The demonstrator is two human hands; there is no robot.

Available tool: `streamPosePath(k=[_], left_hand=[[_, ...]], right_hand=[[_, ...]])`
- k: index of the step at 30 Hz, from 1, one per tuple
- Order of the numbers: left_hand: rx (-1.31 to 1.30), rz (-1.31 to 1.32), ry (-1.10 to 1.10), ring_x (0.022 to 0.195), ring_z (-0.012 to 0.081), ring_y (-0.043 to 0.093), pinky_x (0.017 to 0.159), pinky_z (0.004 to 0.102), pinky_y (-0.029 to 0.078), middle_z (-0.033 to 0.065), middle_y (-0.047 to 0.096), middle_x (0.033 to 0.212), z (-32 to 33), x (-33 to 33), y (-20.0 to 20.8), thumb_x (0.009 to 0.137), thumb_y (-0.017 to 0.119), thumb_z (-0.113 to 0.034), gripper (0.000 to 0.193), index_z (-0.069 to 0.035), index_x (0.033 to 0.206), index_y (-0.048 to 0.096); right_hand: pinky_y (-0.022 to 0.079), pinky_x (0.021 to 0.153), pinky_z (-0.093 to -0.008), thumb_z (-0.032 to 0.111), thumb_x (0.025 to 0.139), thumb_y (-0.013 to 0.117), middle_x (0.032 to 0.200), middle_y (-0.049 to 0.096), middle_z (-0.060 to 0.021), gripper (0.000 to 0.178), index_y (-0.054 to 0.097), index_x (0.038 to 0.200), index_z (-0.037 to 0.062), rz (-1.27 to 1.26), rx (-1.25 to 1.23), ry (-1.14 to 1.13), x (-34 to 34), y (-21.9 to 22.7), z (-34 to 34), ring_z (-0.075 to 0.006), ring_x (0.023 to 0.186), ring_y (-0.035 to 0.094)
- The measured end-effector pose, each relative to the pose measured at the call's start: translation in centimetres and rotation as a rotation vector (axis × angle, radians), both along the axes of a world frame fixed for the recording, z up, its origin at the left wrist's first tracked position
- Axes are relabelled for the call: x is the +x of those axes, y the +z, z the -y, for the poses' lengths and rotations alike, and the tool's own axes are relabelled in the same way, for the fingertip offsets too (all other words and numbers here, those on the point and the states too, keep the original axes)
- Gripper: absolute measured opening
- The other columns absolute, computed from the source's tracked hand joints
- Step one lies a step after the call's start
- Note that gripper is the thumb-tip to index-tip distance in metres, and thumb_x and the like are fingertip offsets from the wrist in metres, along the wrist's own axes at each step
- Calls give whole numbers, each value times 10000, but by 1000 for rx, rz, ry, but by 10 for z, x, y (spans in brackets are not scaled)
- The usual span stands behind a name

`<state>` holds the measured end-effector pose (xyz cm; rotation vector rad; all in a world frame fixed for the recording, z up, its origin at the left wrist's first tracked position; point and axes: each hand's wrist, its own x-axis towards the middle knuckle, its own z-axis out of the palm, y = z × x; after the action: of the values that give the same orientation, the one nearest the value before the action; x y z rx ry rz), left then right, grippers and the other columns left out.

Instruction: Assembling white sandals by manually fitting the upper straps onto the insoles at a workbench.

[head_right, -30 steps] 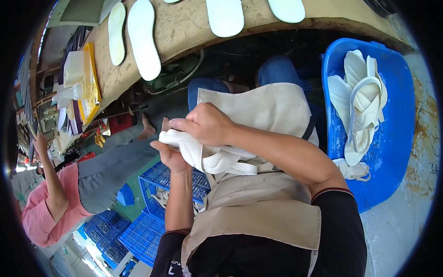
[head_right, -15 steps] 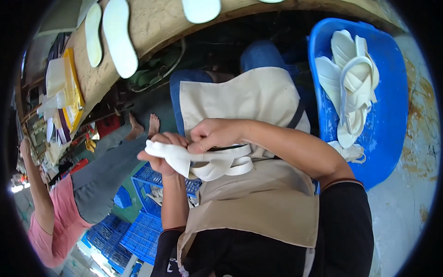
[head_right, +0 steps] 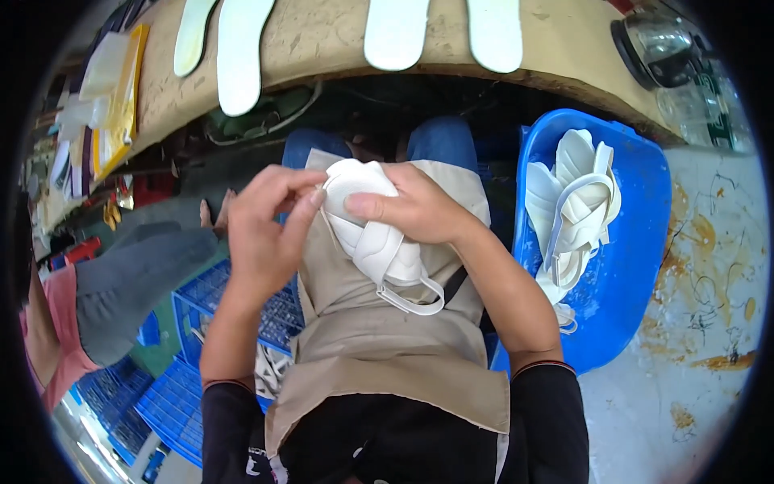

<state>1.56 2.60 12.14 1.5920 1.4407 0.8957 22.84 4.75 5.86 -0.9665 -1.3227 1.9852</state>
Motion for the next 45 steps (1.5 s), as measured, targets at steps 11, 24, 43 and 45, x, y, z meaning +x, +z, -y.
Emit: streamPosePath(k=[11,24,43,45], left_hand=[[6,-140,-137,696,76,522,611,192,467,15,614,819,6,8,7,784,706,74,249,13,1025,697],[-538,327,-397,591,76,500,554,195,426,14,604,702,-41,2,-23,912,675,-153,194,18,821,687],[-488,438,-24,558,71,490,498,212,397,23,610,644,-16,44,-67,960,659,-282,357,48,836,714],[-387,310,-57,555,107,537,510,238,448,50,642,656,-15,45,-65,945,666,-300,374,55,838,719]], right_hand=[[504,639,-253,282,879,659,913,701,-133,419,651,1117,-63,-31,-50,-80,7,4,14,-166,734,628],[518,648,-266,293,890,638,901,691,-171,451,626,1127,-91,-37,-129,-143,12,1,29,-206,750,645],[569,703,-291,412,960,554,964,699,-214,558,571,1209,-87,160,-147,-261,39,-21,38,-253,787,705],[574,711,-290,406,965,550,971,699,-218,551,570,1208,-88,147,-136,-298,38,-19,42,-256,793,709]])
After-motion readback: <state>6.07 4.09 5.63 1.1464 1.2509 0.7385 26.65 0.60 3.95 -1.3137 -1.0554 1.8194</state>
